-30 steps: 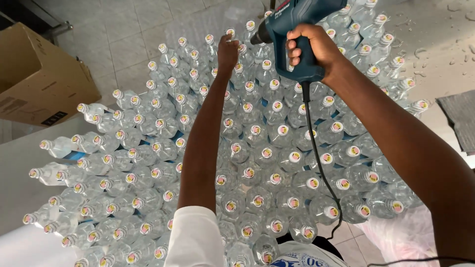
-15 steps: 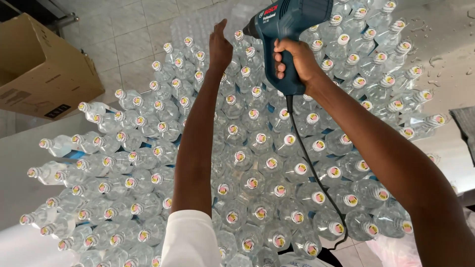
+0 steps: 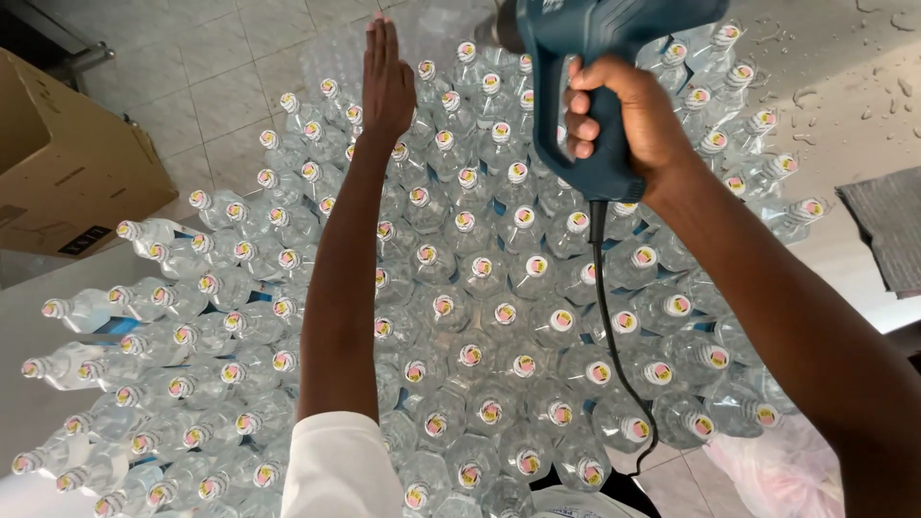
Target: Using a heat gun to shrink-wrap plastic seals on water bottle caps and inspecting the finished product.
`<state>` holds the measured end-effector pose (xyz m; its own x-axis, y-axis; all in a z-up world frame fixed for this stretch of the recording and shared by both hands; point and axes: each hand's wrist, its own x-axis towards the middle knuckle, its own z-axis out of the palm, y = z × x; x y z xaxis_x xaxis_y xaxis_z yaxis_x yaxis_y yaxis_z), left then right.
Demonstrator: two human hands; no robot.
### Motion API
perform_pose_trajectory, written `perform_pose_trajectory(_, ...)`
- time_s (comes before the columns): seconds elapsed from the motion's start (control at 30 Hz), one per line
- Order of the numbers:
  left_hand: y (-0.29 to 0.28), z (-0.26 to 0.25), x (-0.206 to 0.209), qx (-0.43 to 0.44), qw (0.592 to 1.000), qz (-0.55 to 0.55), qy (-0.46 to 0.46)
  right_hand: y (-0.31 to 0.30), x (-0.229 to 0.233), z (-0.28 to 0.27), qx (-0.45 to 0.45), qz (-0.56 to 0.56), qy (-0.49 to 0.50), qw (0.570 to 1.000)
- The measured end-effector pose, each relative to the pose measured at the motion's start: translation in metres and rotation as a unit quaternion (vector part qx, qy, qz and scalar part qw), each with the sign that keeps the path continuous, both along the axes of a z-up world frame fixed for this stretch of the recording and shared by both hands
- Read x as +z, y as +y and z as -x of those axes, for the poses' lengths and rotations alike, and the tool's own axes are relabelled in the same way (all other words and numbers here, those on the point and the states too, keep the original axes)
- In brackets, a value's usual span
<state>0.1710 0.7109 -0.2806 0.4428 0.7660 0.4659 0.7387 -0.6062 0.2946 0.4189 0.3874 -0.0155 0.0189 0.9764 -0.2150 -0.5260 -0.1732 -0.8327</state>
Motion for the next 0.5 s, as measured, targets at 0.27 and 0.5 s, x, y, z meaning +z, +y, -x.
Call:
perform_pose_trajectory(0.27, -0.057, -0.004, 0.040, -0.044, 0.968, 0.210, -0.128, 0.028, -0.058, 0.018, 0.036, 0.052, 0.015, 0.998)
perform_pose_trajectory(0.5, -0.061, -0.022, -0.032, -0.161, 0.985, 0.025, 0.047, -0.020, -0.017, -0.001, 0.031, 0.006, 0.001, 1.000)
